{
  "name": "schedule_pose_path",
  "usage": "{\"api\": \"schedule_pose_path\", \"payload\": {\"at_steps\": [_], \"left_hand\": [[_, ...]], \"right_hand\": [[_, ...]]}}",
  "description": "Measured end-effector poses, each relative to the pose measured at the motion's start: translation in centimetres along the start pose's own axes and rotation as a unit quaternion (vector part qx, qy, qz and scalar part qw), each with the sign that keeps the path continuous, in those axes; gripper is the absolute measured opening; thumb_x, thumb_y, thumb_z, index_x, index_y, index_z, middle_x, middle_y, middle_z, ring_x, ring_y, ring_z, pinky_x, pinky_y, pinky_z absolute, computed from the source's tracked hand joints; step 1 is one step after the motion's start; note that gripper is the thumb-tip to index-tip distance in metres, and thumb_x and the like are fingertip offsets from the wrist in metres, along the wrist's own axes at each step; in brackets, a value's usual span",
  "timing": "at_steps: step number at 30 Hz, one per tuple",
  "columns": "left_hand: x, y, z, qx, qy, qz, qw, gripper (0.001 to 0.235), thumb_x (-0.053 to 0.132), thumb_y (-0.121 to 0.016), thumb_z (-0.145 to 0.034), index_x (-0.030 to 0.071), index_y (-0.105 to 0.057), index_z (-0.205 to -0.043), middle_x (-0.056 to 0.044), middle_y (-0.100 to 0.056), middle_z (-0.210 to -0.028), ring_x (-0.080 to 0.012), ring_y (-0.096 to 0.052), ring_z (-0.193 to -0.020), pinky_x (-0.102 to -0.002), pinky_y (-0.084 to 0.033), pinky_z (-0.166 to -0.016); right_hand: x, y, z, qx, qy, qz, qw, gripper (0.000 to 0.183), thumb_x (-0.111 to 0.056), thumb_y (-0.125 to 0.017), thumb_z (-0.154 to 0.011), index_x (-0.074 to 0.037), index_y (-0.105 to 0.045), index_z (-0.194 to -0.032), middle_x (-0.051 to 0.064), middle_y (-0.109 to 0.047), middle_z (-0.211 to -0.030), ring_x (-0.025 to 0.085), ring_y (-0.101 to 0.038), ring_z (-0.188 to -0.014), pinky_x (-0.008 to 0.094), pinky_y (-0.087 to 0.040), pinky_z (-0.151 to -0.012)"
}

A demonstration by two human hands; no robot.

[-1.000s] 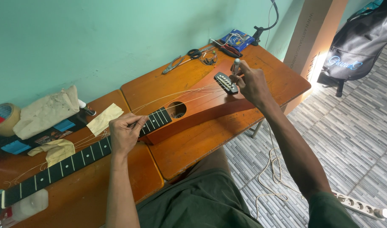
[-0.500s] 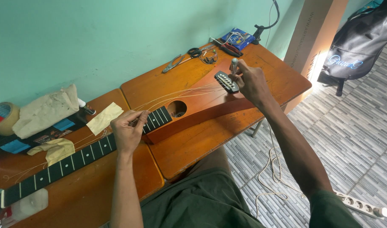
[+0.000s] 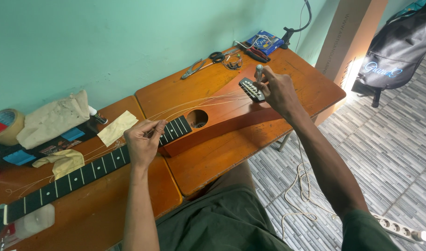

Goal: The person strings an acoustic guitar by first threading a new string through the tuning peg at the headstock and winding it. They then move to the bridge, thread the string through the saddle, and use a string winder tool to tighten the string at the headstock.

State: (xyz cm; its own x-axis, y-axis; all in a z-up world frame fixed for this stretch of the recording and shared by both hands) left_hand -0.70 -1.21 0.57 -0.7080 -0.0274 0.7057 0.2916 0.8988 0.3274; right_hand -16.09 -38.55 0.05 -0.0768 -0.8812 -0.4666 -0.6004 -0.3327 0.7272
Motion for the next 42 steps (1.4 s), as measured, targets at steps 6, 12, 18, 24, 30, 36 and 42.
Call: {"api": "schedule_pose_path", "payload": {"at_steps": [6,12,18,24,30,36,42], "left_hand": [[-0.4,0.0,0.1,0.002,0.000,-0.005,1.000,0.009,0.008,-0.076,-0.098,0.004,-0.082,-0.092,-0.009,-0.067,-0.062,-0.0075,-0.056,-0.054,-0.021,-0.036,-0.045],[-0.2,0.1,0.1,0.003,-0.016,-0.004,1.000,0.010,0.006,-0.075,-0.097,0.003,-0.082,-0.090,-0.009,-0.067,-0.060,-0.0101,-0.057,-0.052,-0.022,-0.038,-0.044],[-0.2,0.1,0.0,0.004,-0.009,-0.002,1.000,0.010,0.008,-0.076,-0.097,0.006,-0.082,-0.089,-0.007,-0.066,-0.060,-0.0080,-0.056,-0.053,-0.022,-0.038,-0.046],[-0.3,0.2,0.0,0.000,-0.014,-0.006,1.000,0.010,0.008,-0.076,-0.097,0.004,-0.081,-0.089,-0.009,-0.066,-0.060,-0.0090,-0.056,-0.052,-0.022,-0.038,-0.045],[-0.6,0.2,0.0,0.004,-0.022,-0.001,1.000,0.010,0.006,-0.077,-0.096,0.004,-0.082,-0.088,-0.009,-0.066,-0.060,-0.0101,-0.056,-0.052,-0.023,-0.039,-0.045],[-0.5,0.3,0.1,-0.003,-0.014,-0.003,1.000,0.011,0.007,-0.075,-0.099,0.003,-0.081,-0.091,-0.010,-0.066,-0.062,-0.0089,-0.056,-0.053,-0.023,-0.039,-0.045],[-0.4,0.4,0.1,0.002,-0.010,-0.017,1.000,0.010,0.008,-0.076,-0.098,0.003,-0.082,-0.091,-0.009,-0.066,-0.062,-0.0079,-0.053,-0.053,-0.023,-0.039,-0.045]], "right_hand": [[-0.1,-0.1,-0.1,0.001,-0.010,0.012,1.000,0.022,-0.010,-0.069,-0.099,-0.010,-0.056,-0.118,0.015,-0.075,-0.089,0.033,-0.076,-0.076,0.043,-0.058,-0.062],[-0.7,0.4,0.0,-0.002,-0.001,0.007,1.000,0.019,-0.013,-0.069,-0.102,-0.008,-0.057,-0.116,0.015,-0.075,-0.087,0.031,-0.075,-0.072,0.039,-0.058,-0.058],[-0.4,0.2,-0.1,0.007,0.000,0.015,1.000,0.021,-0.009,-0.068,-0.100,-0.007,-0.056,-0.118,0.017,-0.075,-0.088,0.033,-0.075,-0.071,0.041,-0.057,-0.056],[-0.2,0.0,0.2,0.000,0.014,0.020,1.000,0.020,-0.013,-0.068,-0.102,-0.010,-0.056,-0.117,0.015,-0.075,-0.087,0.033,-0.075,-0.074,0.042,-0.058,-0.060],[-0.7,-0.2,-0.1,-0.010,0.034,0.058,0.998,0.022,-0.015,-0.069,-0.100,-0.008,-0.055,-0.115,0.019,-0.075,-0.090,0.036,-0.076,-0.076,0.047,-0.058,-0.061],[-0.9,-0.5,-0.6,-0.015,0.026,0.080,0.996,0.026,-0.013,-0.070,-0.097,-0.009,-0.055,-0.118,0.017,-0.075,-0.086,0.039,-0.074,-0.073,0.048,-0.057,-0.062],[-0.6,-1.8,-0.6,-0.015,0.064,0.162,0.985,0.026,-0.025,-0.066,-0.101,-0.016,-0.050,-0.119,0.015,-0.072,-0.083,0.043,-0.071,-0.074,0.054,-0.057,-0.068]]}}
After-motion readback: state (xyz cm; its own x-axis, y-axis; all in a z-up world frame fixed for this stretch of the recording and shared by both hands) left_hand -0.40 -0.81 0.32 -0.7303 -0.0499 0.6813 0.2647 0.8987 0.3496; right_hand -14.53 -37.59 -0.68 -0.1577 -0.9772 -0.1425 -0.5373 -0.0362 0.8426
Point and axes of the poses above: each hand's wrist, its own z-axis away from the middle knuckle, its own y-axis out of the back of the hand, x = y × z, the point moved 1 cm from there along -z, towards the middle knuckle
